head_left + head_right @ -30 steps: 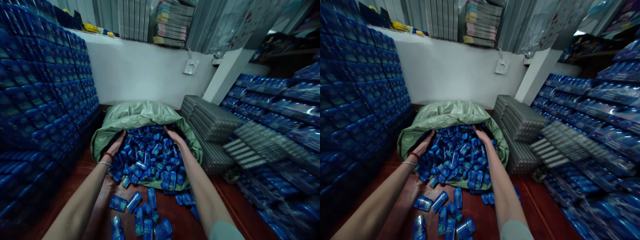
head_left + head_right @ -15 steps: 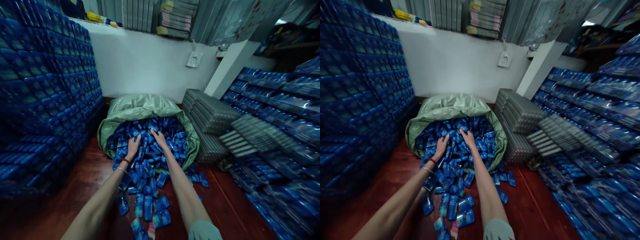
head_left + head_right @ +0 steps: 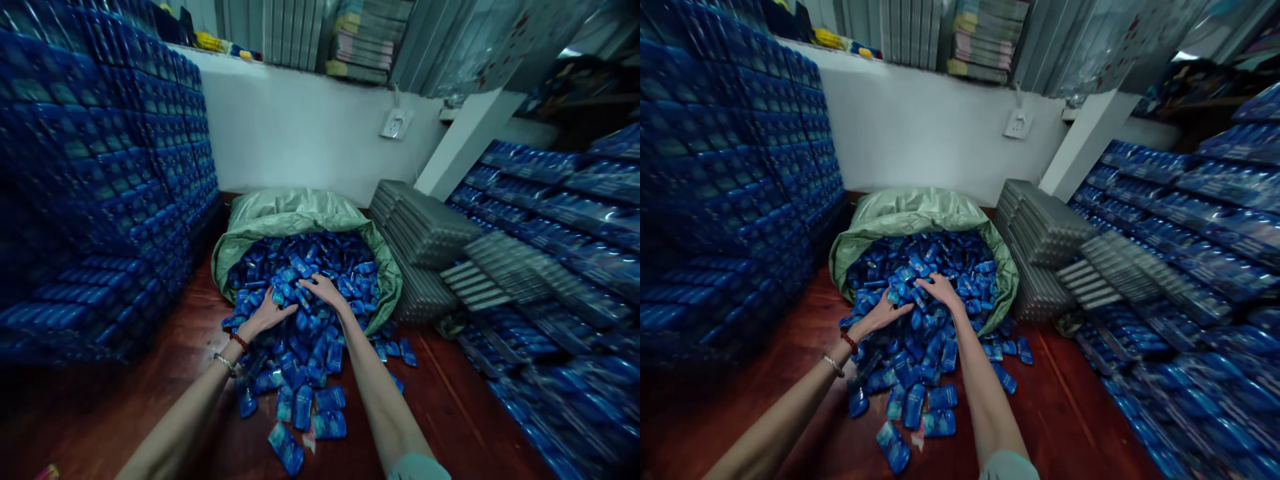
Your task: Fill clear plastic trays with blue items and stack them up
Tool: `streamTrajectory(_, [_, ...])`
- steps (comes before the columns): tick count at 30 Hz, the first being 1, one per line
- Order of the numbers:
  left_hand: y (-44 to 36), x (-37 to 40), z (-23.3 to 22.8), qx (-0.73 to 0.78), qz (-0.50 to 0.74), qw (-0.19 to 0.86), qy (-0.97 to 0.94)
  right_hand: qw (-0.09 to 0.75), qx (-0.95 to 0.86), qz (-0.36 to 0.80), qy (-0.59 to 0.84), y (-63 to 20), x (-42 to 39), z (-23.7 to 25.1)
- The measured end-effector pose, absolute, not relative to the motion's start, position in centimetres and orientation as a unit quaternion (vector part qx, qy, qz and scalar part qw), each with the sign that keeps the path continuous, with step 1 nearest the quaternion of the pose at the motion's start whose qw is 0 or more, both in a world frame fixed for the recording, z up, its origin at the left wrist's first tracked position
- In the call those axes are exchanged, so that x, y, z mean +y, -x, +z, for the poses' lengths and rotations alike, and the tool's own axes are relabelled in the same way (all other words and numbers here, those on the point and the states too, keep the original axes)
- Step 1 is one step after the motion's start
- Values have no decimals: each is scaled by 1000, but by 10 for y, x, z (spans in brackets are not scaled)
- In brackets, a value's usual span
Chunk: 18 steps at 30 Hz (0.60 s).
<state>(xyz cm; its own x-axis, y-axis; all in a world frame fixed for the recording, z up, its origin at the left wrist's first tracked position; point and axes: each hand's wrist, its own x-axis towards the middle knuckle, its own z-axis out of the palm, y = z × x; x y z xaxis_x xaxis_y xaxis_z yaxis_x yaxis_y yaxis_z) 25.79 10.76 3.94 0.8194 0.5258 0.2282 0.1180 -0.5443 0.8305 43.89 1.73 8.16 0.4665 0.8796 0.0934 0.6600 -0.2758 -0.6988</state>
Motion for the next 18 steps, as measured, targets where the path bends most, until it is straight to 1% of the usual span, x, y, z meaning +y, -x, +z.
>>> streamTrajectory(2, [-248,104,40,164,190,365,-896,314,-511,148,787,-427,16,84])
streamTrajectory(5, [-235,95,36,188,140,306,-923,277,-518,128,799,-405,12,83])
streamTrajectory(9, [-214,83,35,211,53,283,-934,248,-525,112,806,-381,-5,78])
streamTrajectory(11, [-200,79,39,200,39,284,-937,246,-539,108,799,-378,-18,76])
streamTrajectory(13, [-186,77,45,193,52,291,-936,267,-534,74,799,-384,-32,74])
streamTrajectory(15, [-172,77,47,186,95,305,-929,290,-486,5,825,-397,-45,73])
streamTrajectory(16, [-166,77,45,194,131,308,-922,289,-450,-25,845,-404,-51,72])
streamTrajectory(18, [-155,77,35,243,217,298,-897,254,-403,-58,877,-412,-59,69])
